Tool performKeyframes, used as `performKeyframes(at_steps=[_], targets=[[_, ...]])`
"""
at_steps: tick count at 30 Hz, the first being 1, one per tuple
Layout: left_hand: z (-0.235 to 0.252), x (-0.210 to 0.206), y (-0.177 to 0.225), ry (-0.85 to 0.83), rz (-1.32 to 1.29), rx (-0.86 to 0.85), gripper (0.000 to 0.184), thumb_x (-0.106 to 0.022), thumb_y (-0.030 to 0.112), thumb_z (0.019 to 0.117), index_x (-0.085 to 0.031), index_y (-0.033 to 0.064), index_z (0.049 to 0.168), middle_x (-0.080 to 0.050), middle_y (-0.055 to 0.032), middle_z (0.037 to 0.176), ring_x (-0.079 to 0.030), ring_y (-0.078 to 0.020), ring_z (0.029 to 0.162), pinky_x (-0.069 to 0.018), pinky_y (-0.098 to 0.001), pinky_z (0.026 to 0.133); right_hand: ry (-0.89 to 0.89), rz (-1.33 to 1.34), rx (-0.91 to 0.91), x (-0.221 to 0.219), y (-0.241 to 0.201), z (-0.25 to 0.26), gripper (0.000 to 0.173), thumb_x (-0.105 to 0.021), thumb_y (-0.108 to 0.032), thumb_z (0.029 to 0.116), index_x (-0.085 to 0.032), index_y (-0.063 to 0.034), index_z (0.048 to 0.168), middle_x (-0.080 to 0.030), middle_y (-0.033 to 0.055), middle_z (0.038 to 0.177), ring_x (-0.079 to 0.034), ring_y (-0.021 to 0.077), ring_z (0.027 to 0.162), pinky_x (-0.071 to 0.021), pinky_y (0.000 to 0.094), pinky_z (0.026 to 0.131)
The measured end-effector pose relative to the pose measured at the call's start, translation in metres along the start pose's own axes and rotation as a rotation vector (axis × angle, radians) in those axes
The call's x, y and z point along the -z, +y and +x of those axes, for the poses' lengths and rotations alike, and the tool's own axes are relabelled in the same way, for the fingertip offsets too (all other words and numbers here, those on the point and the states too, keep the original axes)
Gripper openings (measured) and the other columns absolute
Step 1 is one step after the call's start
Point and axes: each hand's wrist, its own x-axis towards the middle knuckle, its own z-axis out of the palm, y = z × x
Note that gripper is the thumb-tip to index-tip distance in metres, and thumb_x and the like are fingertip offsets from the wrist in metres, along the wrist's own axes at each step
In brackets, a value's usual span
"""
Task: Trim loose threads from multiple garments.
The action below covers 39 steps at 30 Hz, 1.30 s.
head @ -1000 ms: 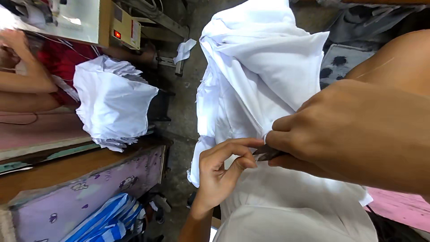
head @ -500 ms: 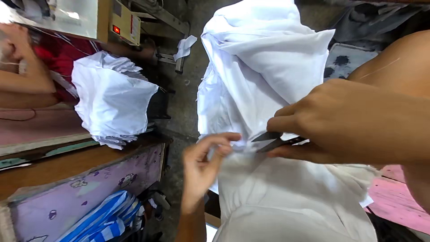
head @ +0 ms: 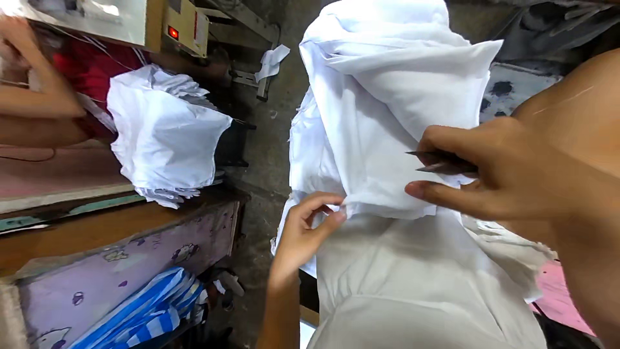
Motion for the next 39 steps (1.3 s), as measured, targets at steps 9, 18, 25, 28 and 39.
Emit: performKeyframes(at_steps=[9, 18, 25, 28, 39], targets=[[0.004, -0.051, 0.044, 0.337, -0.426, -0.045, 0.007, -0.071, 0.012, 0.095, -0.077, 0.0135, 0.094, -0.075, 0.0046, 0.079, -0.071, -0.0019, 0.074, -0.0599, -0.0207, 0.074, 0.269, 0.315, 0.13, -0.034, -0.032, -0.026, 0.014, -0.062, -0.013, 0.097, -0.07, -0.0024, 0.101, -0.064, 0.0002, 0.09, -0.055, -0.0051, 0.077, -0.0443, 0.007, 0.066], [0.009, -0.075, 0.06, 0.337, -0.346, -0.151, 0.004, -0.07, 0.013, 0.0958, -0.074, 0.0111, 0.095, -0.075, 0.0061, 0.079, -0.07, 0.0009, 0.074, -0.0588, -0.0181, 0.072, 0.444, 0.015, 0.077, -0.035, -0.05, -0.032, 0.012, -0.064, -0.016, 0.0961, -0.069, -0.0041, 0.095, -0.063, 0.0045, 0.08, -0.051, 0.0035, 0.067, -0.0367, 0.0145, 0.057], [0.016, -0.072, 0.058, 0.312, -0.429, -0.096, 0.009, -0.065, 0.01, 0.0993, -0.072, 0.0124, 0.095, -0.074, 0.004, 0.079, -0.071, -0.0018, 0.074, -0.0596, -0.0205, 0.074, 0.227, 0.241, 0.198, -0.022, -0.044, -0.041, 0.015, -0.057, -0.018, 0.0983, -0.066, -0.0052, 0.1, -0.059, 0.0023, 0.081, -0.051, 0.0025, 0.069, -0.0378, 0.0132, 0.059], [0.019, -0.07, 0.058, 0.288, -0.513, -0.059, 0.01, -0.063, 0.009, 0.1002, -0.072, 0.0114, 0.096, -0.075, 0.0017, 0.08, -0.073, -0.0045, 0.076, -0.0605, -0.0226, 0.077, 0.16, 0.268, 0.135, -0.015, -0.039, -0.047, 0.027, -0.062, -0.034, 0.0996, -0.065, -0.0069, 0.101, -0.057, -0.0004, 0.079, -0.048, -0.0007, 0.067, -0.0363, 0.0123, 0.057], [0.024, -0.07, 0.061, 0.254, -0.607, 0.033, 0.017, -0.058, 0.005, 0.1004, -0.072, 0.0094, 0.092, -0.074, -0.0013, 0.077, -0.073, -0.0064, 0.073, -0.0613, -0.0232, 0.075, 0.261, -0.154, 0.151, -0.007, -0.032, -0.038, 0.029, -0.06, -0.032, 0.1026, -0.072, -0.0053, 0.102, -0.065, 0.0048, 0.081, -0.058, 0.0138, 0.072, -0.042, 0.026, 0.062]])
